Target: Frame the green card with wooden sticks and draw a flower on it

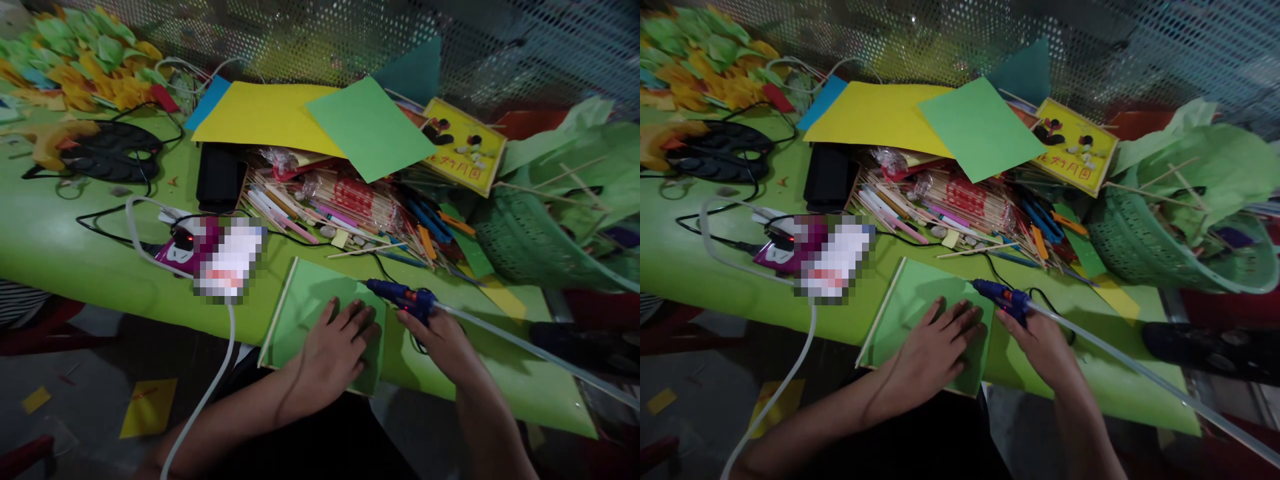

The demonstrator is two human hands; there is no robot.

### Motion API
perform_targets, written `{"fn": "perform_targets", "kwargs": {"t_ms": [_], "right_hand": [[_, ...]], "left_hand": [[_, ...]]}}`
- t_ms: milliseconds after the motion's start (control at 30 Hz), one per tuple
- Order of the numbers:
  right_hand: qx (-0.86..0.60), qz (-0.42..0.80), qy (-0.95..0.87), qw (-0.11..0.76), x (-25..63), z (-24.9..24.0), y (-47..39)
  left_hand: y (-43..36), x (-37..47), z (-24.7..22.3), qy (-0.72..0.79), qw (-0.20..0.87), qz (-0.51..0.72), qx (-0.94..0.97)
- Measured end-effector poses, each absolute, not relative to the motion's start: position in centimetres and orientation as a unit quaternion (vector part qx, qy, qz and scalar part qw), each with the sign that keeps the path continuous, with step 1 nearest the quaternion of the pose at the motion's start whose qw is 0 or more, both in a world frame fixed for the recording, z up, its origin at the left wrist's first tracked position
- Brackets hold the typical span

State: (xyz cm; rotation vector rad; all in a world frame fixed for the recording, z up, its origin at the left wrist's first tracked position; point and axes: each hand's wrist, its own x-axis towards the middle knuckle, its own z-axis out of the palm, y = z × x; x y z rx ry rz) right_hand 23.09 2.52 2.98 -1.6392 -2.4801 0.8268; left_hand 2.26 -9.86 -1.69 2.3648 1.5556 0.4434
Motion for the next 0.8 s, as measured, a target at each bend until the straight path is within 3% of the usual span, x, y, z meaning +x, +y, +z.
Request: {"fn": "perform_targets", "kwargs": {"t_ms": [800], "right_hand": [[-0.546,0.286,-0.786,0.058,24.7,3.5,2.1]], "left_hand": [[-9.4,2.4,-1.4,0.524,0.166,0.176,0.816]]}}
